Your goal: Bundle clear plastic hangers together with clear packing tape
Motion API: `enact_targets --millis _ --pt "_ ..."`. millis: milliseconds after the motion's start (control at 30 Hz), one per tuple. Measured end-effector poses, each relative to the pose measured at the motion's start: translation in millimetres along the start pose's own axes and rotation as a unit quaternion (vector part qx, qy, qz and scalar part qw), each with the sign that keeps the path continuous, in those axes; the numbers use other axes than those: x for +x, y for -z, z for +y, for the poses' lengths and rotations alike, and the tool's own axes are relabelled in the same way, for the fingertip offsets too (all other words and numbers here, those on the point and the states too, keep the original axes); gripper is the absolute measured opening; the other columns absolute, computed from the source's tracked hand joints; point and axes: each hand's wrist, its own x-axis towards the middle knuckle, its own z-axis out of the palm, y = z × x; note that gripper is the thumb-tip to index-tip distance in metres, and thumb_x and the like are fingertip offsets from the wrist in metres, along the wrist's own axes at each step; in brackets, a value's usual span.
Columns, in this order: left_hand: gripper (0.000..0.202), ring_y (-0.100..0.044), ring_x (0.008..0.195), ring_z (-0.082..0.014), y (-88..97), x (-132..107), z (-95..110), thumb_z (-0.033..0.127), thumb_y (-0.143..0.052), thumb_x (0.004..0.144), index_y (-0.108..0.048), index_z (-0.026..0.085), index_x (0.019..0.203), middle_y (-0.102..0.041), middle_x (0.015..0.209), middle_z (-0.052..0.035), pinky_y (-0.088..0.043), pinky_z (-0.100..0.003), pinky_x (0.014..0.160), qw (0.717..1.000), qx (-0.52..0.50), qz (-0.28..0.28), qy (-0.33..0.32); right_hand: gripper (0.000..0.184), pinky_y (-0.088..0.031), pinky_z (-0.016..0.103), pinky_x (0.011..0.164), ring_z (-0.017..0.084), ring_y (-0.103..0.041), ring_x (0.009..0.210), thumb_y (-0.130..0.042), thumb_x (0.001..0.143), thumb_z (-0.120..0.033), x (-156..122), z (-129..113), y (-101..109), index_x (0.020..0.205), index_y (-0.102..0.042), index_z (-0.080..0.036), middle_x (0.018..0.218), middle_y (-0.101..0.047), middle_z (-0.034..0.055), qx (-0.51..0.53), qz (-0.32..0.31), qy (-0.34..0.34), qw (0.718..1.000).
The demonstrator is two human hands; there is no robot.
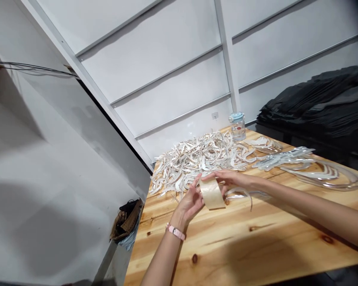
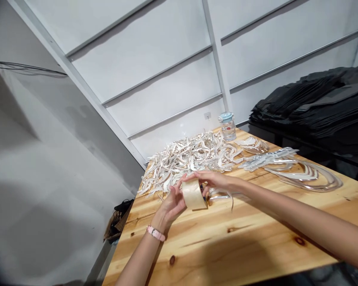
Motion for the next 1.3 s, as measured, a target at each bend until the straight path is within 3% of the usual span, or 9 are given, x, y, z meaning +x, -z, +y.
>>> enact_targets --millis 100,167,300,533,700,833,933,1067,1300 --pt "0.085 -0.065 0.099 -0.0166 0.8 -5 -13 0.037 -0.086 0.062 -0.039 0.033 0.133 -0.064 0.118 -0.003 -0.049 -0.027 0.086 0.998 -0.002 0.047 -0.038 0.05 -0.055 0.037 0.082 0.028 -0.057 0.114 -0.049 0.088 -0.059 -18 -18 23 0.108 -0.073 -0.02 0.13 -0.06 0.0111 -0.087 -0.062 -0.025 0.994" --pt "0.081 -0.066 0.095 -0.016 0.4 -5 -21 0.033 -0.084 0.066 -0.037 0.034 0.133 -0.066 0.112 -0.0012 -0.05 -0.028 0.085 0.996 0.004 0.066 -0.058 0.053 -0.051 0.039 0.087 0.027 -0.059 0.111 -0.046 0.089 -0.061 -30 -23 41 0.101 -0.075 -0.019 0.118 -0.068 0.0115 -0.163 -0.01 -0.02 0.986" --pt "0.065 -0.066 0.096 -0.0166 -1.1 -1 -31 0.036 -0.081 0.07 -0.048 0.027 0.126 -0.067 0.11 -0.003 -0.052 -0.027 0.085 0.993 -0.003 0.091 -0.08 0.042 -0.047 0.032 0.071 0.019 -0.062 0.074 -0.056 0.085 -0.056 -47 -10 62 0.079 -0.072 -0.017 0.078 -0.07 0.0051 -0.294 0.12 -0.03 0.948" --pt "0.042 -0.068 0.075 -0.0148 -16.0 -5 -30 0.042 -0.082 0.066 -0.063 0.017 0.094 -0.071 0.086 -0.0032 -0.056 -0.023 0.067 0.969 0.029 0.232 -0.081 0.012 -0.03 0.024 0.048 0.014 -0.052 0.053 -0.075 0.063 -0.025 -55 23 55 0.071 -0.068 -0.02 0.059 -0.063 -0.0016 -0.372 0.129 -0.074 0.916" --pt "0.033 -0.068 0.083 -0.0178 -24.2 -8 -33 0.037 -0.08 0.069 -0.068 0.013 0.088 -0.073 0.09 -0.0087 -0.056 -0.024 0.074 0.989 0.042 0.145 -0.01 0.006 -0.039 0.026 0.052 0.016 -0.058 0.059 -0.057 0.075 -0.026 -51 14 56 0.077 -0.057 -0.02 0.068 -0.067 0.0016 -0.341 0.164 -0.028 0.925" --pt "0.041 -0.066 0.101 -0.0248 -29.3 -12 -38 0.024 -0.08 0.065 -0.069 0.012 0.102 -0.072 0.105 -0.0133 -0.05 -0.031 0.091 0.998 0.054 0.015 0.012 0.011 -0.041 0.026 0.055 0.015 -0.053 0.057 -0.049 0.081 -0.031 -46 10 73 0.078 -0.042 -0.023 0.063 -0.055 -0.003 -0.329 0.236 0.044 0.914" --pt "0.055 -0.061 0.112 -0.0325 -35.9 -17 -35 0.019 -0.075 0.064 -0.064 0.012 0.117 -0.068 0.117 -0.0167 -0.044 -0.044 0.101 0.998 0.027 -0.056 0.029 0.015 -0.04 0.027 0.057 0.015 -0.048 0.061 -0.05 0.081 -0.034 -43 13 82 0.081 -0.038 -0.024 0.068 -0.045 -0.004 -0.352 0.315 0.1 0.876" --pt "0.06 -0.059 0.114 -0.0359 -41.7 -20 -28 0.032 -0.073 0.069 -0.06 0.008 0.123 -0.064 0.121 -0.0204 -0.043 -0.05 0.101 0.997 -0.035 -0.061 0.013 0.015 -0.042 0.035 0.073 0.021 -0.05 0.078 -0.05 0.084 -0.032 -45 15 81 0.094 -0.043 -0.022 0.086 -0.048 0.0031 -0.431 0.393 0.15 0.799" --pt "0.037 -0.067 0.1 -0.0225 -37.3 -18 -5 0.032 -0.055 0.087 -0.063 0.01 0.115 -0.072 0.105 -0.0134 -0.051 -0.039 0.095 0.963 -0.125 0.137 -0.197 0.018 -0.038 0.043 0.094 0.03 -0.051 0.104 -0.059 0.082 -0.029 -48 28 76 0.096 -0.066 -0.02 0.1 -0.065 0.0093 -0.603 0.231 0.134 0.752"
